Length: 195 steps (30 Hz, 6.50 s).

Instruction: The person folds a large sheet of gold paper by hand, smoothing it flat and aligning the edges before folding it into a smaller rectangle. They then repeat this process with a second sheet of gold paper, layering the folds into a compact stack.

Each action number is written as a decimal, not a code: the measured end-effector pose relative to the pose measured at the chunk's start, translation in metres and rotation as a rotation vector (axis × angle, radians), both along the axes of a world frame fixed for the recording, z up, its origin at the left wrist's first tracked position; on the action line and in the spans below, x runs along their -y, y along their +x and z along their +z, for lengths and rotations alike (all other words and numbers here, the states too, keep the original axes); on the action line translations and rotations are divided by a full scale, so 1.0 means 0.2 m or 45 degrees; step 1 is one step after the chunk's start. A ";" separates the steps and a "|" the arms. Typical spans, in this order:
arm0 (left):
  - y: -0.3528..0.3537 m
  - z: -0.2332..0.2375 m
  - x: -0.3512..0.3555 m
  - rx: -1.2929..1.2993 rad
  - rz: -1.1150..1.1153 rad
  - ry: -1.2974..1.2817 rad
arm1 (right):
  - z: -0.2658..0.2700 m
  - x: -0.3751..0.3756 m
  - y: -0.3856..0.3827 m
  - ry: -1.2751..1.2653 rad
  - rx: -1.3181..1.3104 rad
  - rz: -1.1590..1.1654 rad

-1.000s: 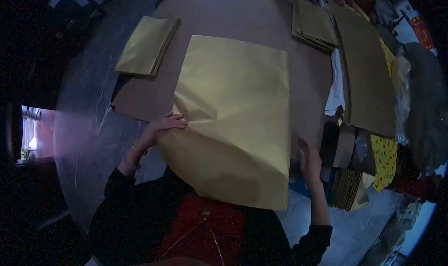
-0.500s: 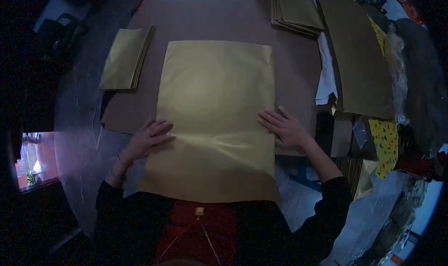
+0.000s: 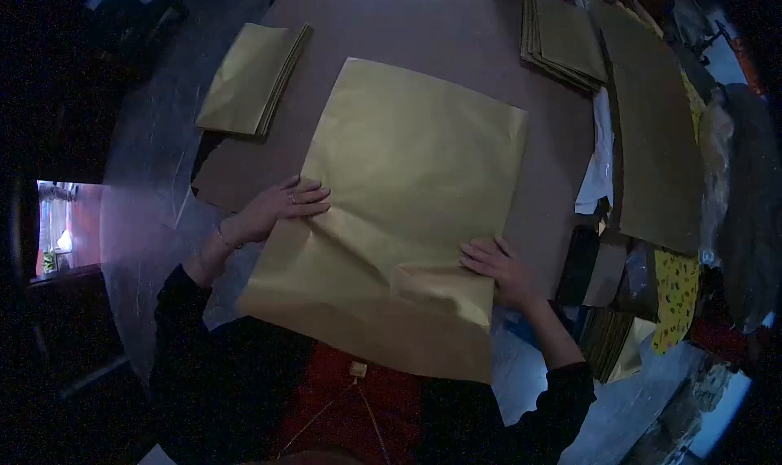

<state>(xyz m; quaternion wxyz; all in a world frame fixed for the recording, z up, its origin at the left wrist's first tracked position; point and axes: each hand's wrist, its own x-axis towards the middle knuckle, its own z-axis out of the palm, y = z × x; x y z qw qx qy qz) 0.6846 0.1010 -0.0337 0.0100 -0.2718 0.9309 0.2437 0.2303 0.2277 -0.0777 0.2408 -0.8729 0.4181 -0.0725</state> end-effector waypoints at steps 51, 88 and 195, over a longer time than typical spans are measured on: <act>-0.33 -0.22 0.06 -0.247 1.472 -0.392 | 0.01 0.35 0.29 -0.066 -0.261 -1.786; -0.65 -0.21 0.15 -0.189 0.679 -0.262 | 0.03 0.35 0.32 -0.048 -0.274 -1.790; -0.64 -0.25 0.14 -0.201 0.626 -0.328 | -0.09 0.74 0.36 -0.428 -0.220 -0.950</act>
